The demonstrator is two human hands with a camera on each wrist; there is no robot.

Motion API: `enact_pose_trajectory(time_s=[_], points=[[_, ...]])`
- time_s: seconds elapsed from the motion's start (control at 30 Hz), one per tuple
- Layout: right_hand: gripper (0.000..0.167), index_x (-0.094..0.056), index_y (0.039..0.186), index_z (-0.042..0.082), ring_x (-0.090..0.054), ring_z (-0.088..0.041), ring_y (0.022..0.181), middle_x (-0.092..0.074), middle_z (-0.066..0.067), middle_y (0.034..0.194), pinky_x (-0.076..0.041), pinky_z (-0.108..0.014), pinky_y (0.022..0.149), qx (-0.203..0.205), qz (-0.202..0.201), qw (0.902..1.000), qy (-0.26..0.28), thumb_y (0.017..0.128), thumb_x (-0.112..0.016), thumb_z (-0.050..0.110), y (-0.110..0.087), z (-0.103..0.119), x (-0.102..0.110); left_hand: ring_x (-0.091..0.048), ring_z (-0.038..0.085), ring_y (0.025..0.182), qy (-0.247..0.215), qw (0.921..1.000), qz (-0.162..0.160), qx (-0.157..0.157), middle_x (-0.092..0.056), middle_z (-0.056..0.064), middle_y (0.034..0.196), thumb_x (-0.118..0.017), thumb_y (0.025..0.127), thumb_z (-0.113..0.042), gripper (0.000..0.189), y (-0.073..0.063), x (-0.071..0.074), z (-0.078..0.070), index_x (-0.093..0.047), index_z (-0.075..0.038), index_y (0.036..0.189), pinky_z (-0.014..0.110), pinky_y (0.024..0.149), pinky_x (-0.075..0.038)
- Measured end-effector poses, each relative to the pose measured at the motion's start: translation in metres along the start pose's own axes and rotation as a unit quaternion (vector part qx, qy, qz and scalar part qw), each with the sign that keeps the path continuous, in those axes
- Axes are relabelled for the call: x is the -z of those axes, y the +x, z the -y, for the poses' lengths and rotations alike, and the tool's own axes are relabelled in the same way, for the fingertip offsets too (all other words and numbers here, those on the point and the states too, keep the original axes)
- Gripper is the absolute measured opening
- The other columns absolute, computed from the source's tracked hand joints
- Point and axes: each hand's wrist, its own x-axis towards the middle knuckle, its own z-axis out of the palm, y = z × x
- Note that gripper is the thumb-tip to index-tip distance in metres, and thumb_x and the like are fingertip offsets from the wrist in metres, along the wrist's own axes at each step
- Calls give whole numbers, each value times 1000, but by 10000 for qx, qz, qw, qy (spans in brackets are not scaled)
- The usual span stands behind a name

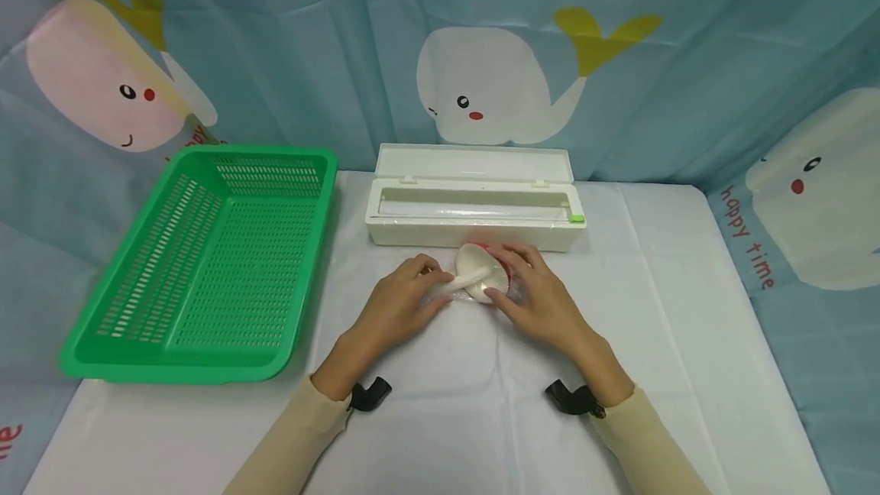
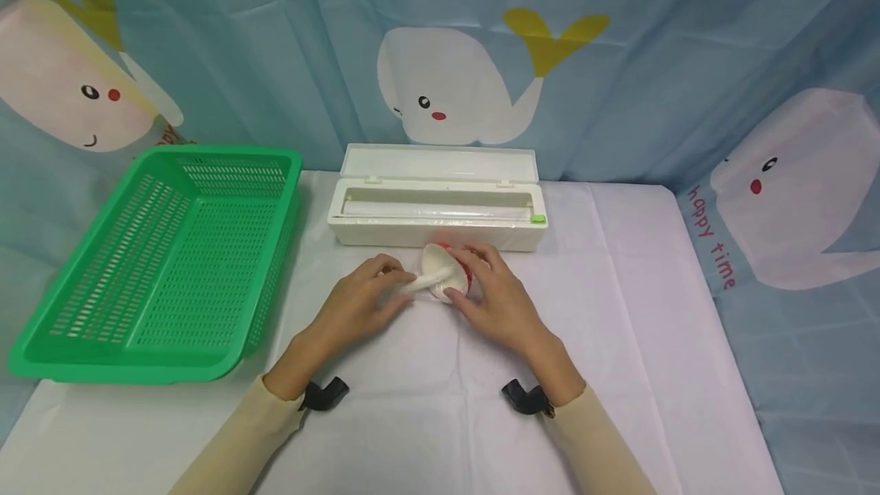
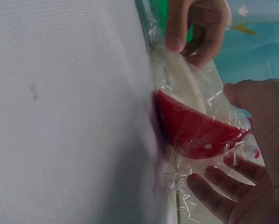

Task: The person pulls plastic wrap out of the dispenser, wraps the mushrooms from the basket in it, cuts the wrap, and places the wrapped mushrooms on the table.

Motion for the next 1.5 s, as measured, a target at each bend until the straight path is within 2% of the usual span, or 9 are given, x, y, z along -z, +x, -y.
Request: enact_pose_trajectory(time_s=[0.17,0.37,0.47,0.57,0.67,0.87,1.03,1.2,1.5], points=[[63,-52,153,19,-70,-27,116,-60,-8,144,-61,-49,94,98,-147,9998,-129,97,-78,30,4,1,9,-66,16,102,-205,9997,-66,110,-72,-5,113,-80,95,-15,27,2,-1,0,-79,-19,121,34,83,-59],[33,-71,130,8,-72,-26,107,-73,-10,121,-59,-41,89,210,-1416,9895,-205,97,-75,12,13,-8,34,-66,16,100,-248,9994,-141,189,-73,-4,109,-83,92,-14,28,0,-1,0,-81,-20,120,33,80,-59],[22,-75,121,4,-71,-29,102,-74,-13,113,-54,-38,89,-40,-1980,9793,-415,99,-71,7,17,-18,52,-66,16,98,-262,9992,-185,251,-73,-4,107,-84,91,-13,29,-1,-1,0,-82,-21,119,31,78,-58],[21,-76,119,1,-68,-34,100,-72,-18,110,-52,-44,85,-373,-2167,9720,-828,99,-69,2,17,-27,66,-66,16,100,-258,9995,-115,171,-72,-4,108,-82,93,-13,29,-1,-4,0,-82,-22,120,30,79,-58],[22,-76,119,0,-65,-37,98,-70,-21,109,-50,-50,77,-534,-2012,9712,-1160,98,-70,3,16,-33,76,-66,16,100,-187,9998,-70,69,-72,-4,108,-82,93,-12,30,-1,-7,-1,-82,-21,121,29,79,-58],[23,-77,121,2,-69,-34,91,-72,-20,107,-46,-41,64,-643,-1465,9772,-1394,99,-70,6,18,-36,90,-65,15,98,-83,9999,-91,79,-72,-4,106,-83,92,-10,32,-3,-8,-1,-82,-21,122,28,77,-57],[21,-79,118,4,-71,-36,89,-76,-20,108,-49,-44,66,-775,-992,9813,-1458,99,-72,9,25,-38,101,-65,15,98,-92,9999,-130,33,-73,-5,105,-83,91,-9,32,-2,-8,-1,-82,-21,122,27,77,-57],[15,-81,110,5,-69,-34,88,-77,-17,105,-49,-44,70,-605,-763,9859,-1358,96,-76,7,31,-40,107,-65,15,99,-109,9999,-118,8,-73,-5,106,-82,92,-9,32,0,-9,-1,-81,-21,122,28,77,-58],[14,-81,108,4,-67,-31,85,-78,-16,101,-50,-45,73,-341,-320,9894,-1374,94,-78,3,43,-41,115,-66,16,98,-75,9999,-115,41,-73,-4,105,-83,91,-9,32,0,-10,-1,-82,-20,122,28,76,-58]])
